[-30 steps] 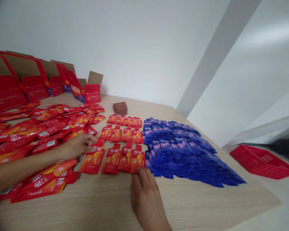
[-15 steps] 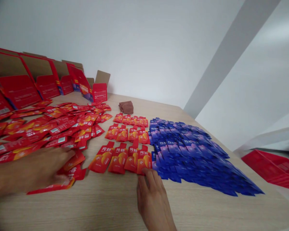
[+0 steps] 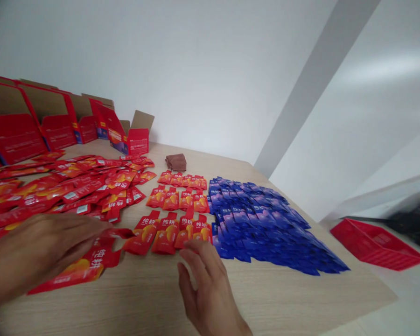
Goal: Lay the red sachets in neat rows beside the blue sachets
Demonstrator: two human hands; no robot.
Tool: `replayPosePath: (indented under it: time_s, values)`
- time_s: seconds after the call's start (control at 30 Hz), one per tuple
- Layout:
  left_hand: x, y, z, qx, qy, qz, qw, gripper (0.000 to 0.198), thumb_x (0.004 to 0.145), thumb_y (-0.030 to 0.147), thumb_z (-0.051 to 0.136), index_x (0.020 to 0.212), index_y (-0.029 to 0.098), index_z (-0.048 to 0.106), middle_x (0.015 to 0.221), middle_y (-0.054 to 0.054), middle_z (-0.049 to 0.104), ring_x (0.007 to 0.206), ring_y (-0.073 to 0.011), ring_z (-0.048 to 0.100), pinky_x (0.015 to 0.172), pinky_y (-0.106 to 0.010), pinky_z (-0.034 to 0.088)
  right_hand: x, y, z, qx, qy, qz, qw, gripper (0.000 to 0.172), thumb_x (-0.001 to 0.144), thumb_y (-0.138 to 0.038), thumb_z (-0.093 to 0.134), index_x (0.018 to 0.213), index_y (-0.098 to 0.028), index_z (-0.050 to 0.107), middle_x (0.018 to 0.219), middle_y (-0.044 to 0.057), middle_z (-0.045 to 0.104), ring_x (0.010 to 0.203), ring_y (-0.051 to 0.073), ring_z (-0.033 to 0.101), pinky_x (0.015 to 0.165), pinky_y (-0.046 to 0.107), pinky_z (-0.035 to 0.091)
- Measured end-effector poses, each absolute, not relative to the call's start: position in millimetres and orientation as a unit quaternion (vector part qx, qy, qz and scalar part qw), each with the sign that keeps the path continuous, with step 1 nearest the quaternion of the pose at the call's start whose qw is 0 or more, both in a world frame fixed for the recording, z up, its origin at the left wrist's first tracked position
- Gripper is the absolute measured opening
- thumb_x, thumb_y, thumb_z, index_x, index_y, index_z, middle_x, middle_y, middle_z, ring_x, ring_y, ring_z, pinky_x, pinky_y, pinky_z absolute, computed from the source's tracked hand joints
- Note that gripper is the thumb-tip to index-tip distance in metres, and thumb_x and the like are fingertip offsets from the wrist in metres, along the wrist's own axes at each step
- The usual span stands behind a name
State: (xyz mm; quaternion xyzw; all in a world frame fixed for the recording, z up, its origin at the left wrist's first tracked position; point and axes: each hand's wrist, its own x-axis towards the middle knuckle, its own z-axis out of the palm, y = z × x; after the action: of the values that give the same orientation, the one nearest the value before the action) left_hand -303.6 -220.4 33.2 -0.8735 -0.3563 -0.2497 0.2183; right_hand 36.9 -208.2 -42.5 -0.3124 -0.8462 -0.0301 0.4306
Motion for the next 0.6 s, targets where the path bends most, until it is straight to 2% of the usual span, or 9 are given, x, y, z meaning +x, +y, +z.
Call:
replayPosePath:
  time_s: [0.07,0.13,0.2,0.27,0.3,0.37,0.43,0.5,0.6]
  values:
    - [-289.4,-225.3,33.9,-0.872,-0.296,-0.276,0.277,0.037,0.112,0.018,0.038,0.11,0.019,0.075,0.095,-0.003,0.085,0.076,-0.0176,0.077,0.074,-0.026,0.058,21.3,-213.9,-27.6,-0.3,-0.846,-0.031,0.44,0.03,0.112,-0.03,0.061,0.14,-0.021,0.06,0.131,0.013,0.073,0.121,0.021,0.073,0.101,0.03,0.064]
    - [-279.8,-228.0,25.4,-0.863,-0.275,-0.306,0.294,0.037,0.11,0.011,0.04,0.123,0.017,0.074,0.111,-0.002,0.086,0.098,-0.0163,0.079,0.099,-0.024,0.058,5.5,-217.5,-13.1,-0.275,-0.848,-0.03,0.452,0.034,0.112,-0.037,0.062,0.142,-0.021,0.059,0.131,0.013,0.074,0.121,0.022,0.074,0.103,0.03,0.063]
    - [-276.5,-228.6,14.0,-0.869,-0.267,-0.307,0.281,0.041,0.106,0.005,0.043,0.13,0.018,0.073,0.123,-0.002,0.084,0.118,-0.0146,0.075,0.119,-0.024,0.049,-5.8,-217.4,1.0,-0.217,-0.862,0.033,0.457,0.027,0.11,-0.035,0.067,0.134,-0.024,0.063,0.125,0.009,0.075,0.112,0.019,0.076,0.1,0.028,0.063]
    - [-278.3,-228.8,4.4,-0.881,-0.258,-0.3,0.261,0.044,0.103,0.003,0.044,0.134,0.017,0.073,0.132,-0.004,0.081,0.136,-0.0148,0.067,0.132,-0.028,0.036,-9.5,-213.8,14.7,-0.164,-0.874,0.171,0.424,0.024,0.105,-0.036,0.076,0.126,-0.028,0.068,0.122,0.005,0.074,0.109,0.016,0.076,0.099,0.025,0.062]
    - [-279.9,-229.4,0.7,-0.885,-0.251,-0.3,0.254,0.045,0.103,0.003,0.045,0.136,0.016,0.072,0.135,-0.005,0.08,0.143,-0.0153,0.063,0.136,-0.03,0.03,-8.6,-211.2,21.0,-0.148,-0.873,0.245,0.394,0.03,0.101,-0.04,0.082,0.125,-0.029,0.069,0.126,0.005,0.072,0.114,0.016,0.075,0.102,0.025,0.061]
    - [-282.0,-233.0,-5.4,-0.886,-0.251,-0.306,0.24,0.05,0.103,0.002,0.045,0.142,0.019,0.07,0.139,-0.004,0.079,0.151,-0.0167,0.056,0.14,-0.036,0.025,-3.7,-206.0,31.5,-0.162,-0.865,0.341,0.329,0.051,0.09,-0.042,0.093,0.132,-0.032,0.068,0.145,0.006,0.066,0.136,0.02,0.067,0.115,0.031,0.056]
    - [-281.1,-239.0,-11.8,-0.884,-0.261,-0.32,0.219,0.054,0.104,0.003,0.043,0.147,0.025,0.068,0.137,-0.001,0.08,0.152,-0.0183,0.055,0.14,-0.04,0.025,1.3,-201.9,38.1,-0.206,-0.871,0.349,0.278,0.065,0.084,-0.035,0.097,0.14,-0.033,0.063,0.161,0.008,0.055,0.153,0.024,0.054,0.125,0.038,0.05]
    - [-278.6,-245.0,-20.8,-0.874,-0.272,-0.349,0.2,0.053,0.105,0.006,0.044,0.144,0.03,0.069,0.129,0.002,0.082,0.146,-0.0189,0.059,0.139,-0.04,0.027,2.7,-199.2,40.7,-0.247,-0.886,0.319,0.23,0.074,0.082,-0.026,0.097,0.145,-0.035,0.059,0.168,0.008,0.05,0.157,0.025,0.051,0.126,0.041,0.049]
    - [-277.6,-249.9,-39.5,-0.863,-0.287,-0.383,0.161,0.049,0.103,0.01,0.054,0.143,0.033,0.068,0.113,0.004,0.084,0.128,-0.0178,0.068,0.133,-0.031,0.037,-3.1,-196.4,40.5,-0.247,-0.906,0.286,0.192,0.095,0.073,-0.028,0.102,0.155,-0.037,0.055,0.167,0.009,0.054,0.152,0.03,0.057,0.121,0.042,0.055]
